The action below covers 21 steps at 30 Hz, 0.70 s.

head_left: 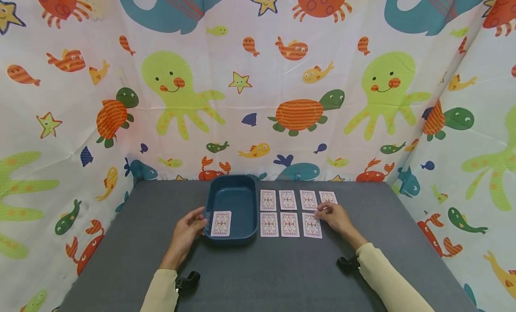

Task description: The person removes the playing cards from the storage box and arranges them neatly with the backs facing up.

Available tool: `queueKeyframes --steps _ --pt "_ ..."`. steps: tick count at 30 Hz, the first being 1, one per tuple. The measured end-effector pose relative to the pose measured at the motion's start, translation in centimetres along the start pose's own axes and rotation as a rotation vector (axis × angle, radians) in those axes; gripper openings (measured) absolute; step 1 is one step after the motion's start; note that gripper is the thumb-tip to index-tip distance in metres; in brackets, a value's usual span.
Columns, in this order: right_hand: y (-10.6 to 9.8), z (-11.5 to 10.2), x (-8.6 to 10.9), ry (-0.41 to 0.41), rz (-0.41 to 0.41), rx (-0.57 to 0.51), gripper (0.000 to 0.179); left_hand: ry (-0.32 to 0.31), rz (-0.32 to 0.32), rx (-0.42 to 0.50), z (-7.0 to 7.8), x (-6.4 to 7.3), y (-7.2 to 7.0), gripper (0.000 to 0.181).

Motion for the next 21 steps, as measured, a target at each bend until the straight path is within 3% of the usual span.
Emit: queueKeyframes --steps 7,21 --pt "-0.2 -0.4 0.6 -0.041 0.014 -0.018 0.022 0.003 -0.002 0.009 0.1 0.0 0.1 0.044" --pt "0.1 -3.5 3.0 -0.135 0.014 -0.027 0.018 0.006 0.003 0.024 0.2 0.0 0.1 0.044"
Point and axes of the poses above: each hand's wrist, its own x-axis away from the middle knuckle, its own y-axis out of the palm, z = x × y, the point moved 6 cm from there along -x, towards the middle knuckle, and after that the axes turned 15 degrees about -z, right-handed, at the moved point
